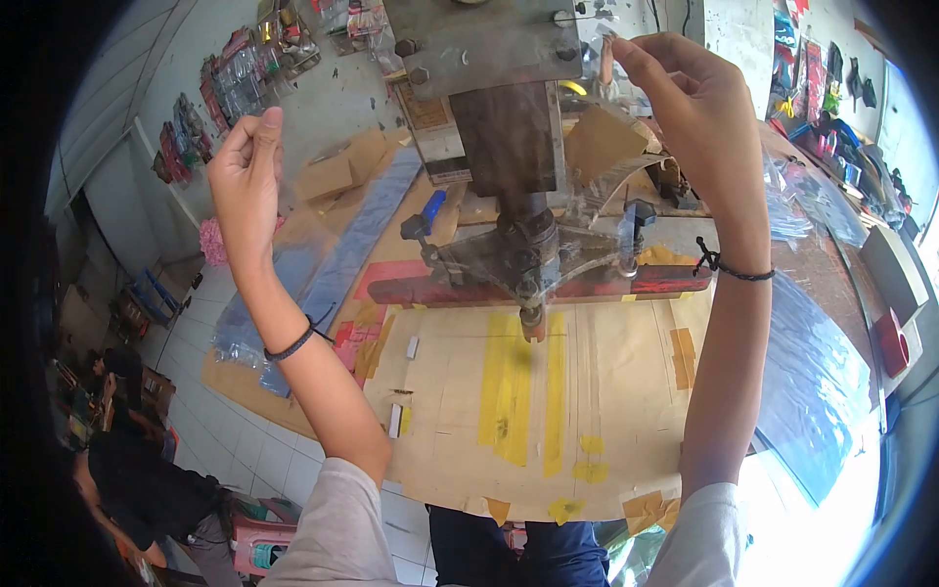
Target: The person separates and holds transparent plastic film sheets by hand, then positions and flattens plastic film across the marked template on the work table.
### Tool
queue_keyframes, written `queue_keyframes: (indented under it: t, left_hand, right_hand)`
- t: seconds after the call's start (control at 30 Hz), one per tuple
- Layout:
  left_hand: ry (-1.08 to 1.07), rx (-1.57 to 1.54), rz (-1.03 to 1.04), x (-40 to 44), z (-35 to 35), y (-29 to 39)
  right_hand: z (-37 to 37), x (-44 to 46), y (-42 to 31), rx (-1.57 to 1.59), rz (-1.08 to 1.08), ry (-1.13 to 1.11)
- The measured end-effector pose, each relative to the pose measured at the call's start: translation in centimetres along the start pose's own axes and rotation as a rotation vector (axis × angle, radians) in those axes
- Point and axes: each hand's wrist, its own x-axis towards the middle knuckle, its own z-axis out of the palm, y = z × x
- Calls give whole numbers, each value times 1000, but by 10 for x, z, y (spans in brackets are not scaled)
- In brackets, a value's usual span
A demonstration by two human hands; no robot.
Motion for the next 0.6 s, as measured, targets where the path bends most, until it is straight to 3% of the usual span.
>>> queue_keyframes:
  t: [0.27,0.6]
  left_hand:
    - [20,-25,0,-1,3,3]
    - [-48,-20,25,-1,7,1]
  right_hand:
    - [-17,0,-5,39,-85,-69]
    - [-31,3,1,42,15,-152]
